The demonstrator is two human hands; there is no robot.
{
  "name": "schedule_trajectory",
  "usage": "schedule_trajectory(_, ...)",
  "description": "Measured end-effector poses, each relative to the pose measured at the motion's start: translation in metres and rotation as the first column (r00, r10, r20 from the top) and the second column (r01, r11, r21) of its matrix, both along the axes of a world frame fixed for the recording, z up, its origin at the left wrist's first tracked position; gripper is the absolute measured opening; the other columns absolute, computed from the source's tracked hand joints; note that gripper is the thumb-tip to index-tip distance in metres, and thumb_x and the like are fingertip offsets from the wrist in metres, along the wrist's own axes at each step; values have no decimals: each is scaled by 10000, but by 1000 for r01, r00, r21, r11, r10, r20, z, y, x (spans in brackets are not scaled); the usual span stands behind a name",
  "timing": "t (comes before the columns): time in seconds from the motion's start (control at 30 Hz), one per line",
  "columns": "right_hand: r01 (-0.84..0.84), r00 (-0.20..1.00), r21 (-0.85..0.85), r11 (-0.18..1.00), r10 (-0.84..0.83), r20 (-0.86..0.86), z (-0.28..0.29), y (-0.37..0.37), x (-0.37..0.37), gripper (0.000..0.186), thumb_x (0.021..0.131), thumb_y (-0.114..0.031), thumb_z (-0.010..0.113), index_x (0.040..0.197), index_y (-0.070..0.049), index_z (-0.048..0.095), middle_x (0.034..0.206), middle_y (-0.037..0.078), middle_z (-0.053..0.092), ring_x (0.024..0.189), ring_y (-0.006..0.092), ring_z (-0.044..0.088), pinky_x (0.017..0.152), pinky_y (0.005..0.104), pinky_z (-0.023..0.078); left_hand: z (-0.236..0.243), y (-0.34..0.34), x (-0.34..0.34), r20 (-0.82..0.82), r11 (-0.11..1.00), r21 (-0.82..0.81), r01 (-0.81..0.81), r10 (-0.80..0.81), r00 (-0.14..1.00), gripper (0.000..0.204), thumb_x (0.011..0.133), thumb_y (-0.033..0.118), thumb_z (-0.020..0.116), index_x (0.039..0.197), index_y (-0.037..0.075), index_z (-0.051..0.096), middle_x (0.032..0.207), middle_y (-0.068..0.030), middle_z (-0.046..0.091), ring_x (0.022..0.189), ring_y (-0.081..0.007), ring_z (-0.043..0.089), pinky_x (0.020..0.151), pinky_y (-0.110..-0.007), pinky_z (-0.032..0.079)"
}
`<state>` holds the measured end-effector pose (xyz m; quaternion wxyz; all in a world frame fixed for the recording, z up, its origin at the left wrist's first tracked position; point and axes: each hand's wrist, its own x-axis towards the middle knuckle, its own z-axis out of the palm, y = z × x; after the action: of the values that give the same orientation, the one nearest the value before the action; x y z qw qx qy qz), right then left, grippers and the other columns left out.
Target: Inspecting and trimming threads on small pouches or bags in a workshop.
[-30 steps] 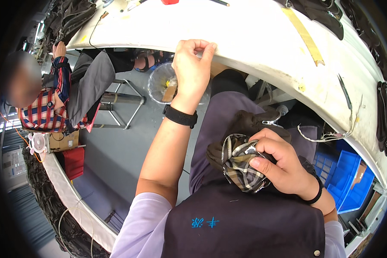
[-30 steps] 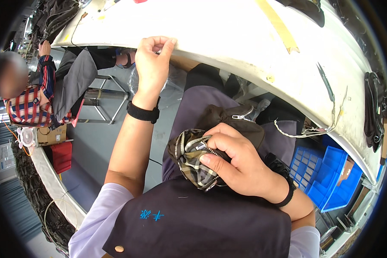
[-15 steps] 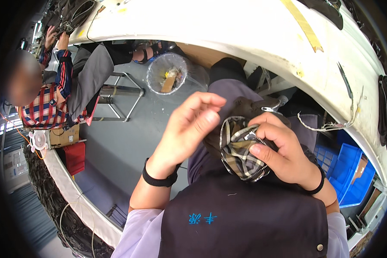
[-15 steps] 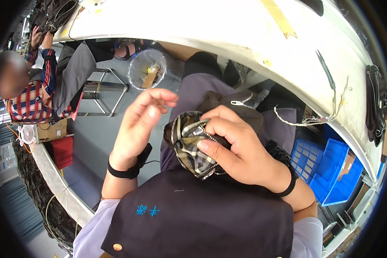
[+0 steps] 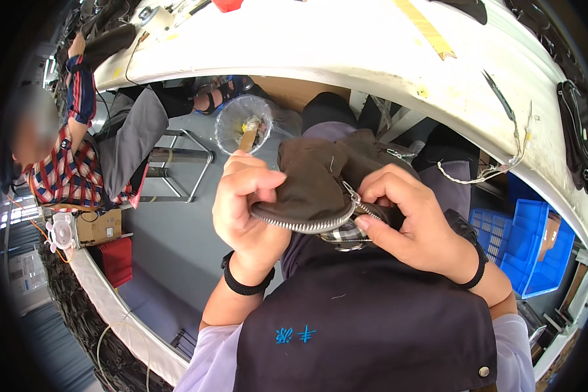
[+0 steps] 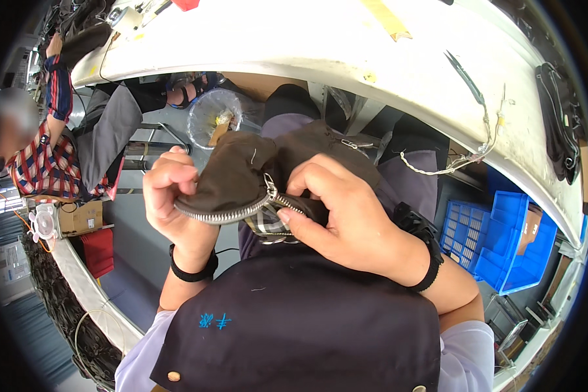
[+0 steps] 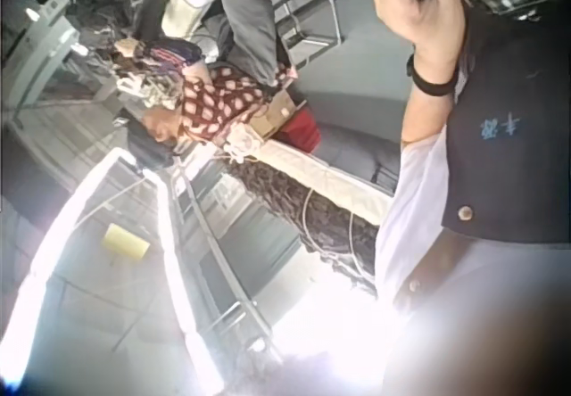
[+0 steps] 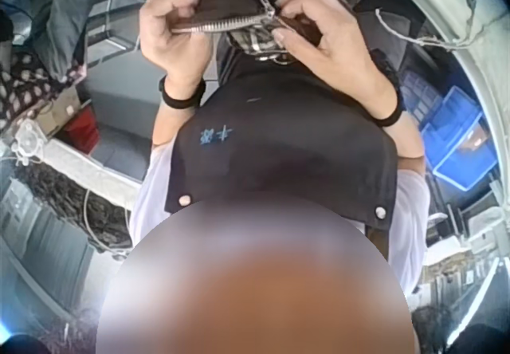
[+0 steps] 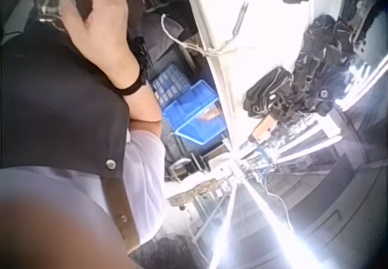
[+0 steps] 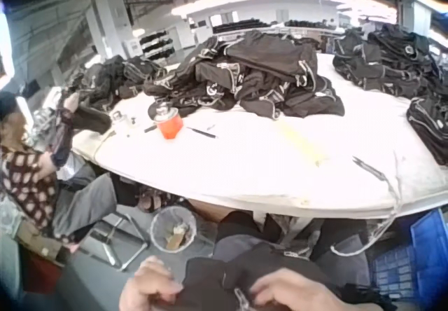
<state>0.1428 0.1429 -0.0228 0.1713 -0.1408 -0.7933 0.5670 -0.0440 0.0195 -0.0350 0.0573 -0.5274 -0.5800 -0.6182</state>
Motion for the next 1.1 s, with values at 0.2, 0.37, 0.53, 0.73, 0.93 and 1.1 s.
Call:
schedule_trajectory(0.2,165,986,19,986,-166,26,19,-7,-12,301,721,-84,745,952,-49,554,837,78,508,704,235,518,622,340,426,8,6,12,8,1000,-3,22,-22,1000,338,617,-143,668,879,53,583,673,-11,470,622,-143,443,587,-273,360)
schedule_trajectory(0.37,159,966,631,760,11,-257,27,17,-21,423,584,-41,718,991,-62,607,817,76,548,689,265,551,633,354,424,26,19,31,-119,995,-100,25,-37,992,350,612,-84,725,912,54,609,748,-49,537,639,-201,503,640,-330,410)
schedule_trajectory(0.53,454,832,141,880,-362,-420,27,26,-31,299,655,107,633,911,-47,635,702,2,505,562,50,402,491,205,321,40,1,51,-239,921,-194,337,-377,895,287,724,-37,665,985,41,578,937,-105,577,831,-293,577,739,-374,463)
schedule_trajectory(0.73,446,794,592,672,8,-607,34,2,-34,258,579,43,693,828,-9,652,659,52,529,562,184,527,464,272,347,17,37,56,-3,823,-491,286,-330,944,180,783,51,606,960,37,582,945,-153,617,892,-339,610,709,-426,478)
schedule_trajectory(0.93,425,798,653,627,81,-597,44,-26,-35,107,655,-11,674,715,-30,588,615,11,449,469,128,430,452,270,292,26,57,35,436,541,-344,767,-632,641,282,881,82,567,1158,30,558,1147,-136,603,1035,-265,607,830,-383,491)
schedule_trajectory(1.1,408,822,681,608,80,-564,27,-43,-35,117,669,-21,668,674,-48,554,611,-4,403,472,118,395,471,266,283,37,52,47,637,397,-248,884,-621,457,321,909,90,539,1222,24,515,1215,-126,566,1093,-243,574,888,-363,465)
